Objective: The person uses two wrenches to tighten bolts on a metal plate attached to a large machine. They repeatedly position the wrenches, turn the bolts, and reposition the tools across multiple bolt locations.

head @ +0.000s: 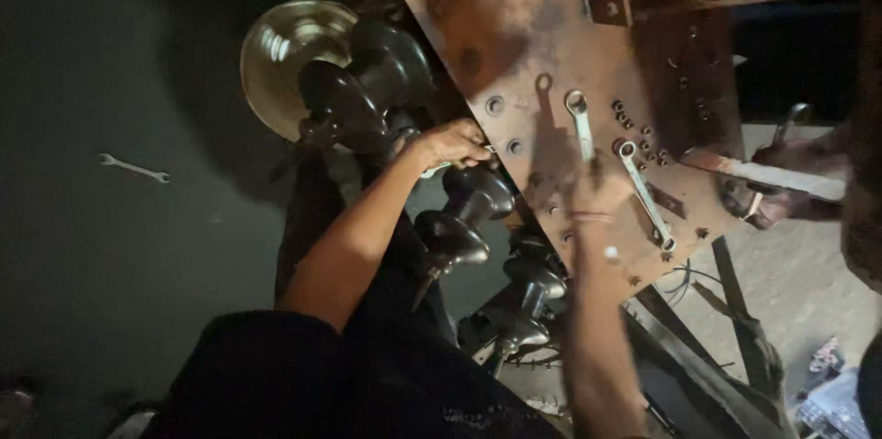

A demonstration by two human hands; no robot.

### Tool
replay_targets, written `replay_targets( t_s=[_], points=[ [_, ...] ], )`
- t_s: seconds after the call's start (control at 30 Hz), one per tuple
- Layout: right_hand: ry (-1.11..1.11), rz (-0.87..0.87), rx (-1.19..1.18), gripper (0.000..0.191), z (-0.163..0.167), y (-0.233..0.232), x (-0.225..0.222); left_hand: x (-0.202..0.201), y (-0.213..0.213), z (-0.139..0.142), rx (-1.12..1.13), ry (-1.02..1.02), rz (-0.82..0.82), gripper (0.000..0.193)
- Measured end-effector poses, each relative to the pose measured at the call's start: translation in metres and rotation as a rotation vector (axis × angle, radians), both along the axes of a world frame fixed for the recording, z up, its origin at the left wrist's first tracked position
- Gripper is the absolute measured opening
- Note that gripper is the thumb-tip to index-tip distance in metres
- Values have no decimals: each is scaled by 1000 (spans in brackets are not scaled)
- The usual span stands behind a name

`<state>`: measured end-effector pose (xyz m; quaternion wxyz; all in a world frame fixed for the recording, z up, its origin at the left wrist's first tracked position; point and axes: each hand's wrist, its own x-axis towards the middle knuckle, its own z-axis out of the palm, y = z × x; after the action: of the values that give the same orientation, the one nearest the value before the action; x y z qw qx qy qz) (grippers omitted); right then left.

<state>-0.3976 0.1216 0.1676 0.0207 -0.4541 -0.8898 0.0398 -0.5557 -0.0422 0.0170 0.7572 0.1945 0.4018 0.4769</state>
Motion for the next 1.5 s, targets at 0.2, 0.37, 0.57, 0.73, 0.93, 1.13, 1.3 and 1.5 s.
replay_targets(
  t_s=[0.2, 0.37, 0.57, 0.73, 0.93, 1.13, 1.3, 1.5],
  points=[
    [192, -132, -64, 52, -45, -41, -43, 24, 4, 1, 46, 297, 103, 21],
    [171, -342, -375, 63, -28, -55, -1, 28, -1, 0, -154, -237, 304, 15],
    [150, -233, -373, 59, -66, -120, 93, 34, 1, 16, -146, -289, 442, 12],
    [-15, -378, -324, 57, -58, -115, 75, 23, -1, 15, -135, -279, 409, 9],
    [-78, 330, -389, 53, 4, 47, 30, -19, 27, -15, -13, 49, -145, 20],
    [181, 772, -24, 34, 20, 64, 24, -30, 21, -7, -96, 187, -75, 16],
    [322, -66, -360, 27, 1, -53, 67, 4, -2, 9, -152, -223, 256, 6],
    [407, -617, -447, 59, -78, -135, 71, 24, -12, 10, -223, -329, 323, 14]
  ],
)
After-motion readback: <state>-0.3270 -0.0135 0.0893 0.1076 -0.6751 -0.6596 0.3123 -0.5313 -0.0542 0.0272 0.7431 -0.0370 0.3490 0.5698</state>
